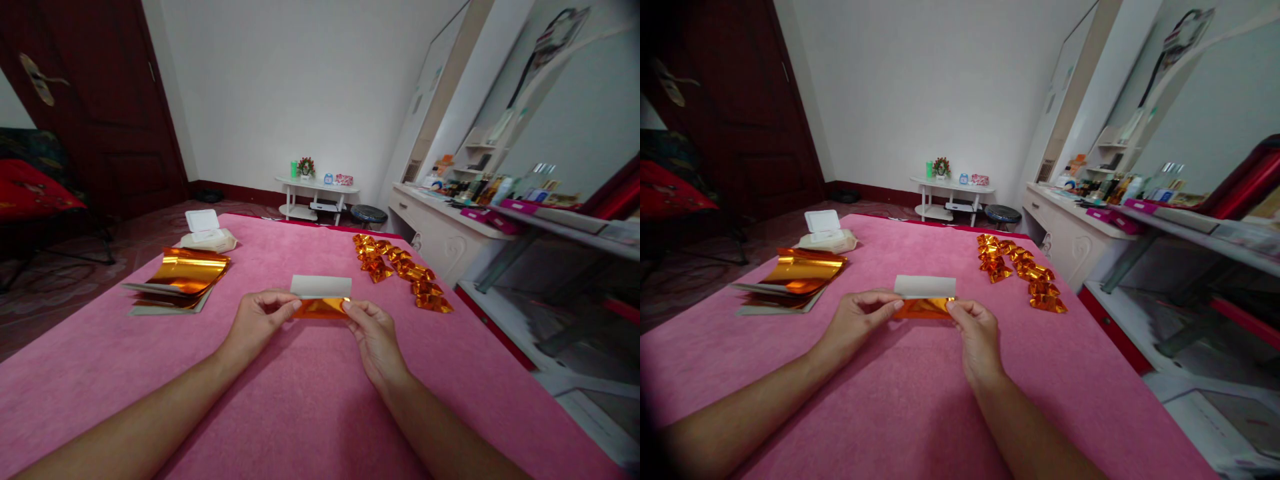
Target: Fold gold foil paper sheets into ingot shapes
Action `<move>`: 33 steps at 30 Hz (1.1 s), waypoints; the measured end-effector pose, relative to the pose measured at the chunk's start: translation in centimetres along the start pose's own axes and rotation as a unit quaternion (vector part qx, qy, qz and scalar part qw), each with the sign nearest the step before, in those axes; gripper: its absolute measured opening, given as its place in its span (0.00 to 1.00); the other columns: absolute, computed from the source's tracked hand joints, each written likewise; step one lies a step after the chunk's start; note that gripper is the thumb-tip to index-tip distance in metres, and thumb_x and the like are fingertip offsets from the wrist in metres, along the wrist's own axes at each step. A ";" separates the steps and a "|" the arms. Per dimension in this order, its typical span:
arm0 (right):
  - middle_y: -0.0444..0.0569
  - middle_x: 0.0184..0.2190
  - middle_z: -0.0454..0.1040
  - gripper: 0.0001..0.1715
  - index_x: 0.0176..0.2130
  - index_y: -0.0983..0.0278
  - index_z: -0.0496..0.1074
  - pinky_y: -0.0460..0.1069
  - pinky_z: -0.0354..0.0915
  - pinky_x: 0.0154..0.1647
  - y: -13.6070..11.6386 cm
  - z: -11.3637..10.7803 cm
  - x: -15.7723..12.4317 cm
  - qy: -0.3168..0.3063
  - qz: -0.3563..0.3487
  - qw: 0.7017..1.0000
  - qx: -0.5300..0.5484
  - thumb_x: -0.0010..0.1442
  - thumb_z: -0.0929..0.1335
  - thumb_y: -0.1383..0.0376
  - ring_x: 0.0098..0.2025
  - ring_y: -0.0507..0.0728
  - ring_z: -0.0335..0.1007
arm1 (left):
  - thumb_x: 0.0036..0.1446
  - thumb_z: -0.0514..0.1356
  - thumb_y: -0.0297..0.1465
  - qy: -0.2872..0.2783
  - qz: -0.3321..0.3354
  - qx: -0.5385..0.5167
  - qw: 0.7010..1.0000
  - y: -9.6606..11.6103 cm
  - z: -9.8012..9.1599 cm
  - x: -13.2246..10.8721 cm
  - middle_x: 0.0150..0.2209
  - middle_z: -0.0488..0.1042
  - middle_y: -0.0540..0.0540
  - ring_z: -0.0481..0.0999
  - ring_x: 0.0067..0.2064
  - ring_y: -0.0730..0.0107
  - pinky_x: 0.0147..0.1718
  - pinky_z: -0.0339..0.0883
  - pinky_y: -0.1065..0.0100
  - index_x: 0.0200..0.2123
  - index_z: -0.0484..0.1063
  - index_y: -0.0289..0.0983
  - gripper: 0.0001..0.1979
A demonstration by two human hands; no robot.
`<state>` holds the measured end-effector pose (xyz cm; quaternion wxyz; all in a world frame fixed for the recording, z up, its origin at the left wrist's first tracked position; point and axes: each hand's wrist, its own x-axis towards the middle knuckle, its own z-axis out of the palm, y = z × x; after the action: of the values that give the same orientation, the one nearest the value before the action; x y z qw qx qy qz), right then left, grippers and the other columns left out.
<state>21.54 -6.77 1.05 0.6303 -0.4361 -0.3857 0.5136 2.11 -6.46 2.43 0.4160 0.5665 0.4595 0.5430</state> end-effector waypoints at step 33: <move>0.43 0.26 0.75 0.15 0.30 0.64 0.68 0.46 0.64 0.30 0.3 -0.2 0.3 0.012 -0.017 0.998 -0.060 0.41 0.74 0.65 0.27 0.52 0.71 | 0.41 0.68 0.33 0.027 -0.052 -0.007 0.998 -1.2 -0.2 0.5 0.20 0.72 0.50 0.68 0.22 0.78 0.22 0.60 0.77 0.21 0.72 0.32 0.10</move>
<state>21.67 -6.51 0.75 0.6161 -0.4726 -0.4156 0.4736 1.82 -5.73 1.37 0.4349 0.5245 0.4955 0.5388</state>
